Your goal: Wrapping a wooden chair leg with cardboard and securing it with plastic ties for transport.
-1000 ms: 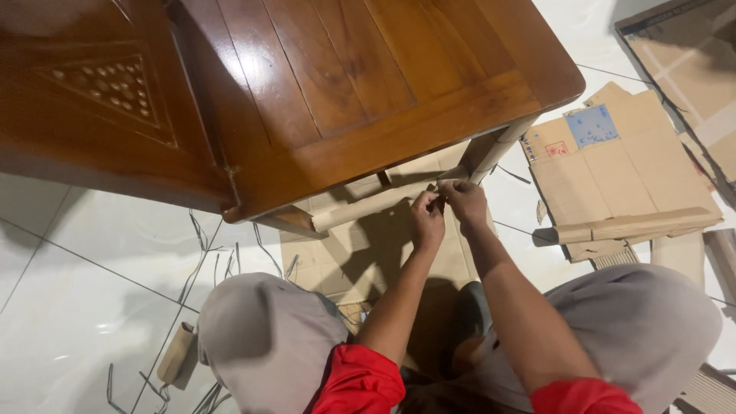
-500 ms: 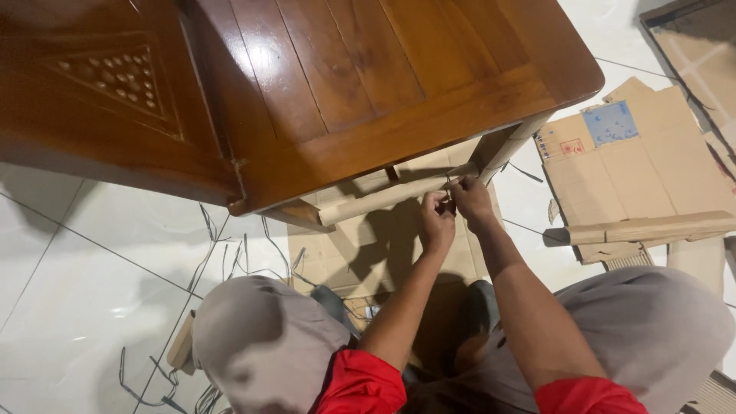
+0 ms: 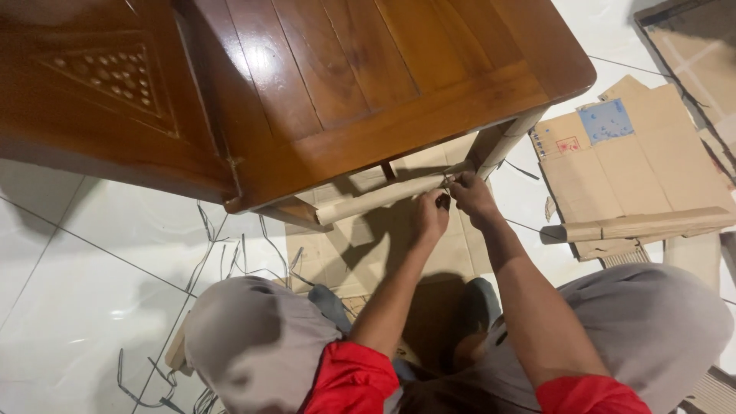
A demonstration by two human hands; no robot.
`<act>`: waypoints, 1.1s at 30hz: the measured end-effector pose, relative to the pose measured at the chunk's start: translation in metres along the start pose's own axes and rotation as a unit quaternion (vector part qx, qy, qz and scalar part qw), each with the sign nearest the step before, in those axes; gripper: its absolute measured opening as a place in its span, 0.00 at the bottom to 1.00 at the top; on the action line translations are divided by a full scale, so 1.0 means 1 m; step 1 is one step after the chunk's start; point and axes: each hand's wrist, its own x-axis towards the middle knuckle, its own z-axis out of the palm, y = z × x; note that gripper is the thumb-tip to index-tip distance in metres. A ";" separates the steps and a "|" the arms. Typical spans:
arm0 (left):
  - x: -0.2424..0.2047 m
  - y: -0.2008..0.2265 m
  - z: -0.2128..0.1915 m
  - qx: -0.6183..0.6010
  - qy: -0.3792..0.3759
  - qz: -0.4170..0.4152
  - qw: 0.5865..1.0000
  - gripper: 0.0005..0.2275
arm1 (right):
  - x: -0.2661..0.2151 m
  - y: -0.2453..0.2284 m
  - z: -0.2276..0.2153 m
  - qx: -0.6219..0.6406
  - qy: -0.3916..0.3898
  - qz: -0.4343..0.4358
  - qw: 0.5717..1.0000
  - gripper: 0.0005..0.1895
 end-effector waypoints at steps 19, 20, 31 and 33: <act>0.031 0.005 -0.043 0.027 -0.043 0.231 0.972 0.06 | -0.045 -0.050 0.003 0.170 0.024 0.022 0.985 0.06; 0.028 0.007 -0.046 0.033 -0.049 0.215 0.975 0.03 | -0.042 -0.044 0.005 0.190 0.032 0.025 0.981 0.04; 0.031 0.010 -0.057 -0.024 -0.025 0.168 0.985 0.03 | -0.042 -0.036 0.003 0.381 0.028 0.102 0.919 0.11; 0.034 0.008 -0.055 -0.046 -0.029 0.154 0.987 0.03 | -0.043 -0.036 0.003 0.363 0.033 0.101 0.926 0.12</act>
